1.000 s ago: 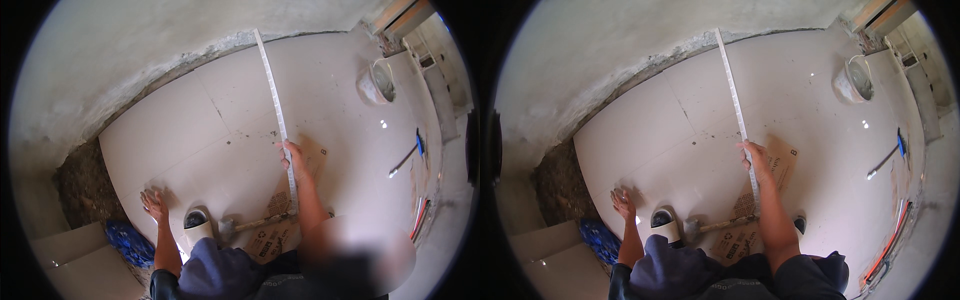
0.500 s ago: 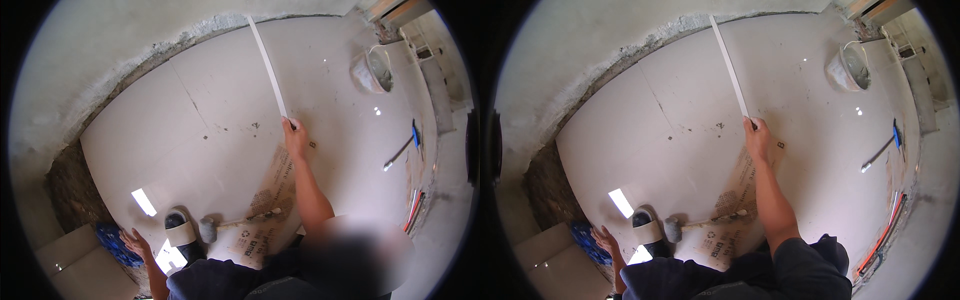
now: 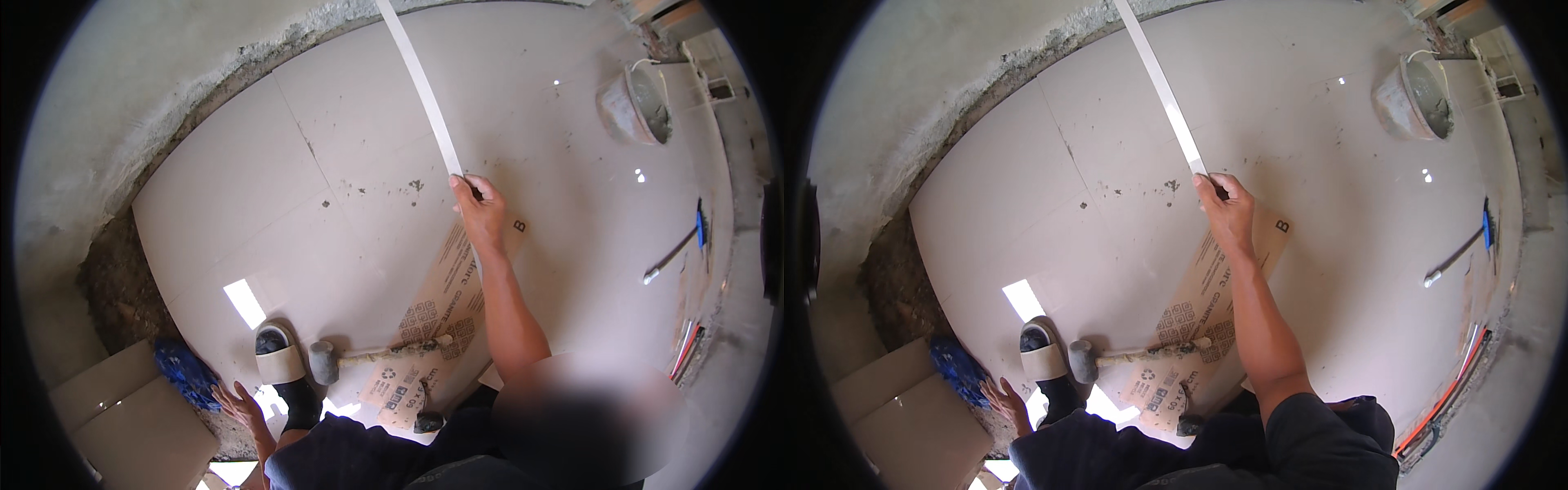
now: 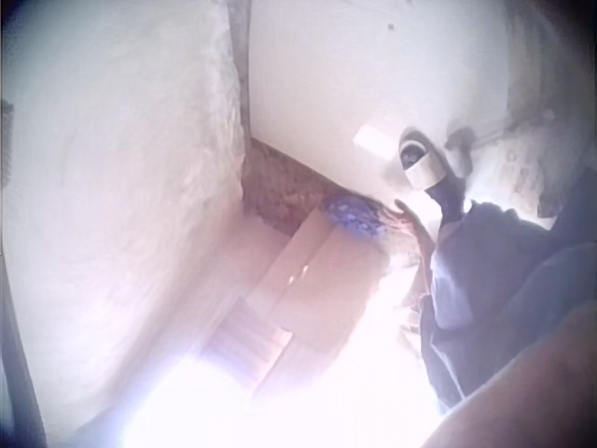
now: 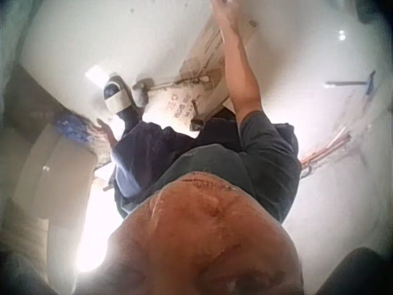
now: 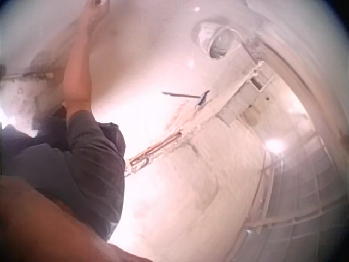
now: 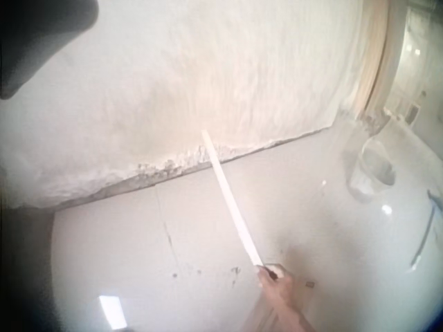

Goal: The person installs white floor tiles by spreading cement with a trowel, placing tiles, tapping them with a rubber mallet, and measuring with a ruler. The person repeatedly scoops cement from a bucket and spreads it on the floor before setting each tile.

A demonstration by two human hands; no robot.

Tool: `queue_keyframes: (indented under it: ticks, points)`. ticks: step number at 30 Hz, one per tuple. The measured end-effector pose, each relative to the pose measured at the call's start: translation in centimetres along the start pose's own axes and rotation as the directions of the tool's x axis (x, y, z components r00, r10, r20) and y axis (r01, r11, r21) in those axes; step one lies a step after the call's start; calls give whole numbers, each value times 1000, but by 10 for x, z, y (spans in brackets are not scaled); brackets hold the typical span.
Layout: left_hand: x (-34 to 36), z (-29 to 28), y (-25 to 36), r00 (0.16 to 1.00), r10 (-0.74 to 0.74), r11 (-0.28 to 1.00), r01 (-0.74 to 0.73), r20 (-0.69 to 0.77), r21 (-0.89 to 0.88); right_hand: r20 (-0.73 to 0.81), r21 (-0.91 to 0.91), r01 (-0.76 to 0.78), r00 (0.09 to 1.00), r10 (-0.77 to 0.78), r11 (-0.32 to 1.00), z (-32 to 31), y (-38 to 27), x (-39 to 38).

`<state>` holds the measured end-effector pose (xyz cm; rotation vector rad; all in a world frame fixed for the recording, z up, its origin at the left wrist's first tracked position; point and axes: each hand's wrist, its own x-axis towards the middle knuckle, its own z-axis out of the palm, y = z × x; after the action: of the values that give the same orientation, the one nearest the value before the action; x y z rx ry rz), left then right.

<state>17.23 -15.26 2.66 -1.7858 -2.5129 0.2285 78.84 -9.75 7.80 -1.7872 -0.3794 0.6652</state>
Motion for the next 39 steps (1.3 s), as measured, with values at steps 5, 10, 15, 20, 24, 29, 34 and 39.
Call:
queue_keyframes:
  ticks: [5, 10, 15, 20, 24, 29, 34, 39]
  points:
    - [5, -2, 3, 998, 46, 999, -46, -37, -7, 34, 38, 40, 999, -41, 998, 2, -13, -7]
    - [6, -1, 6, 998, 48, 999, -48, -38, -9, 28, 57, 66, 997, -67, 996, -2, -6, -6]
    - [4, -3, 3, 998, 55, 998, -55, -21, 0, -69, -194, 95, 991, -111, 976, -30, 30, 22]
    - [-3, -5, -5, 1000, 4, 999, -3, 10, -32, -156, -580, 174, 935, -319, 796, -90, 80, 73]
    - [-8, -9, -10, 999, -28, 1000, 28, 32, -2, -79, -717, 163, 947, -311, 678, -124, 101, 97]
    - [-9, -15, -13, 998, -32, 999, 32, 55, 13, -43, -844, 235, 867, -497, 483, -131, 108, 117]
    - [-11, -13, -17, 995, -53, 998, 51, 80, 27, -43, -895, 169, 889, -457, 413, -128, 117, 137]
    - [-2, -4, -32, 998, 35, 999, -36, 48, 26, -42, -882, 154, 916, -399, 445, -128, 117, 146]
